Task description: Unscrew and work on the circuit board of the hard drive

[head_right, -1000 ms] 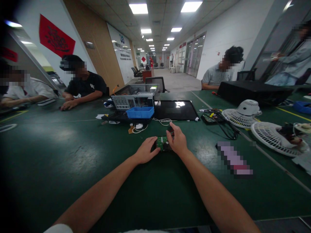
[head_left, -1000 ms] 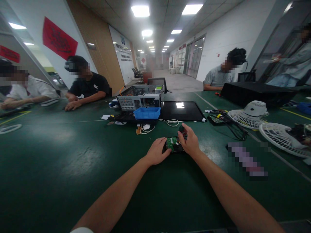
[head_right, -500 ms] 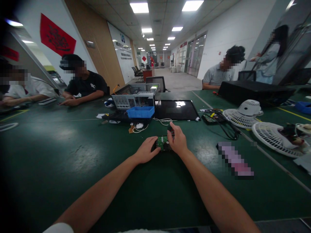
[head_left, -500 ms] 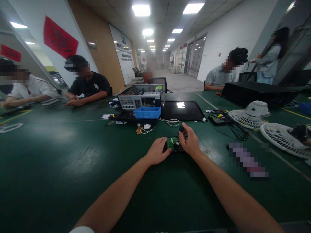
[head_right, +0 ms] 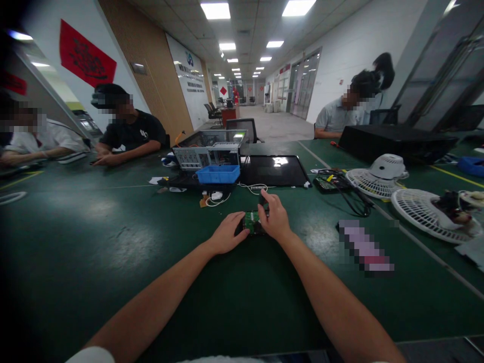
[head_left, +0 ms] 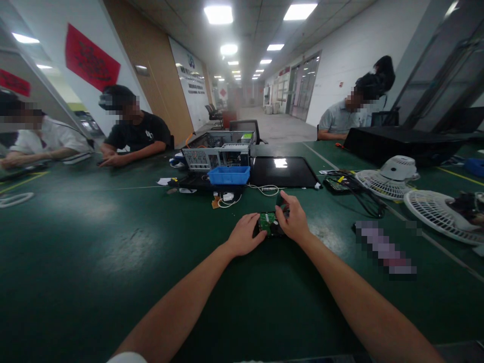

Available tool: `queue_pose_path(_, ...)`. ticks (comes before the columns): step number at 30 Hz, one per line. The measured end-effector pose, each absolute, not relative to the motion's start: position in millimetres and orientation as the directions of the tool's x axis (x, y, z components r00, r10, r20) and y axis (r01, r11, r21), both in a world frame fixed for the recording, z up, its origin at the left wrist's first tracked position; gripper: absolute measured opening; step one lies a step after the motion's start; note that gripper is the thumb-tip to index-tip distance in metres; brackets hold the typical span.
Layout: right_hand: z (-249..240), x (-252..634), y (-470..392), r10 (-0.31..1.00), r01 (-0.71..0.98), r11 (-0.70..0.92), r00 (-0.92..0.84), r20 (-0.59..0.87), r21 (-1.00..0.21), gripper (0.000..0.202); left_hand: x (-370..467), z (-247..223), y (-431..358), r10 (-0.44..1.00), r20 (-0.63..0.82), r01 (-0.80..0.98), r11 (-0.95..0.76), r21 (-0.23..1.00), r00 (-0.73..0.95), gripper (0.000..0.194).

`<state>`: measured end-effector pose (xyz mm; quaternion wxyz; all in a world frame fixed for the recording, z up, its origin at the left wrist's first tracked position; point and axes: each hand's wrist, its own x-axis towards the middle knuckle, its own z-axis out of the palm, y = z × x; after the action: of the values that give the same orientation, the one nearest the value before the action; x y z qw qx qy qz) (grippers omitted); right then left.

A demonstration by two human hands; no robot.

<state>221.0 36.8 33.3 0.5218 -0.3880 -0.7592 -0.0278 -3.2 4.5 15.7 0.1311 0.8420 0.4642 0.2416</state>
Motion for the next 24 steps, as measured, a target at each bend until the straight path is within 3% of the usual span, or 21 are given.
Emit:
queue_pose_path(8,27.4,222.7,39.4,0.615,0.554,0.698,-0.141,0.776,-0.452,0.062,-3.2,16.0,4.2,0.846,0.284,0.720,-0.534,0.443,0.452,0.066)
queue_pose_path(14,29.2,222.0,39.2,0.579,0.625,0.678,-0.130,0.805,-0.387,0.058,-2.9,17.7,3.6,0.845,0.283,0.717,-0.534,0.449,0.453,0.066)
queue_pose_path(20,28.1,221.7,40.5,0.590,0.533,0.723,-0.143,0.795,-0.440,0.061,-2.2,14.3,5.6,0.841,0.292,0.716,-0.541,0.441,0.455,0.065)
queue_pose_path(24,31.7,221.8,39.0,0.589,0.575,0.699,-0.126,0.798,-0.425,0.059,-2.7,13.3,5.9,0.841,0.292,0.714,-0.541,0.445,0.455,0.065)
